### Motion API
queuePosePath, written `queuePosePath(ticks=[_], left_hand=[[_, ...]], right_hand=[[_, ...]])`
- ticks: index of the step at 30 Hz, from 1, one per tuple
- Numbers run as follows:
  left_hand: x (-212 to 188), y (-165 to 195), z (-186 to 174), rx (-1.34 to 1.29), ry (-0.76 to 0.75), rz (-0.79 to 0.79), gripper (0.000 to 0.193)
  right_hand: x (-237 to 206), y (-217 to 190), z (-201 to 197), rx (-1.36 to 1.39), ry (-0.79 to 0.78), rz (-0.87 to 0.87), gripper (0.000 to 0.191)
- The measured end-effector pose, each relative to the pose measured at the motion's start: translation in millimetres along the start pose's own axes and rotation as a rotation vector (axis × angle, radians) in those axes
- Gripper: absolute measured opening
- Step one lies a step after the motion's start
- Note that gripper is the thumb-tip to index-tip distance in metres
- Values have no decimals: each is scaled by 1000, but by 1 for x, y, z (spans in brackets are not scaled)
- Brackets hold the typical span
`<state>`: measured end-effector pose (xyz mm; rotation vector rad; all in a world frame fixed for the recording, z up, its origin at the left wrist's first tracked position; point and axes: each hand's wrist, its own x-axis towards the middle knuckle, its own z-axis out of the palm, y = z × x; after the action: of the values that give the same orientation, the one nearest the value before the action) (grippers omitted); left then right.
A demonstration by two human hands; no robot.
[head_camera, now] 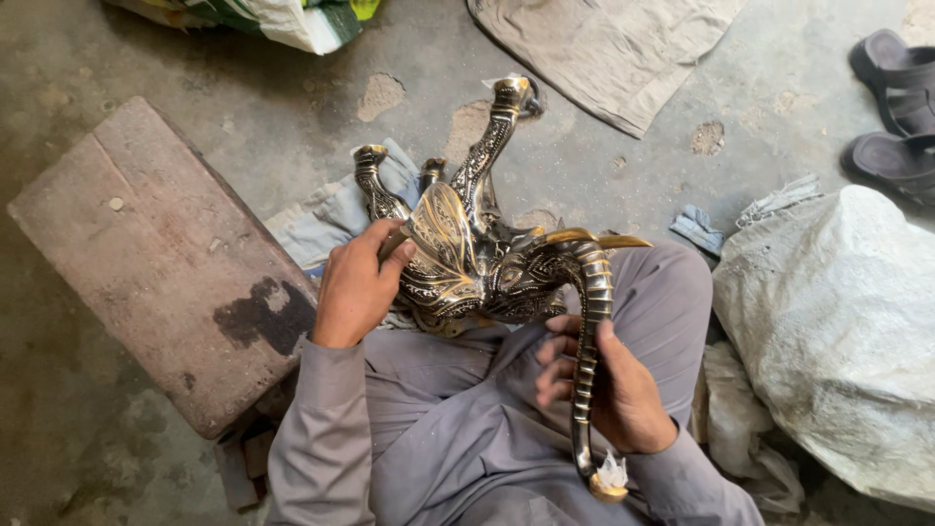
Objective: The person sits on the floor with an ornate brass elephant statue in their lap and engraves its surface, holding a chisel against the metal and striking it with a wooden mallet. They periodically rotate and reposition the statue to work on different areas of the decorated body and legs.
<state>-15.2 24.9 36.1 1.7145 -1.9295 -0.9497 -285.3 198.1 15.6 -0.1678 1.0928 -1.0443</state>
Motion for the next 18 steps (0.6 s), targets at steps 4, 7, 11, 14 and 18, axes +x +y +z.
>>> queuePosePath(ticks=[4, 7, 11, 14, 18], left_hand=[[9, -16, 5, -88, 106, 49, 27], [8, -34, 3, -166, 228, 78, 27], [-27, -49, 15, -341, 294, -88, 25], [-67, -47, 51, -544, 322, -201, 33], [-105, -50, 99, -517, 322, -395, 34]], right_hand=[[8, -38, 40, -87, -233, -74, 44], [17, -92, 71, -573, -110, -140, 32], [14, -133, 135, -1163, -102, -77, 31], [-3, -143, 177, -1496, -656, -580, 49], [-30, -111, 197, -1839, -603, -290, 47]])
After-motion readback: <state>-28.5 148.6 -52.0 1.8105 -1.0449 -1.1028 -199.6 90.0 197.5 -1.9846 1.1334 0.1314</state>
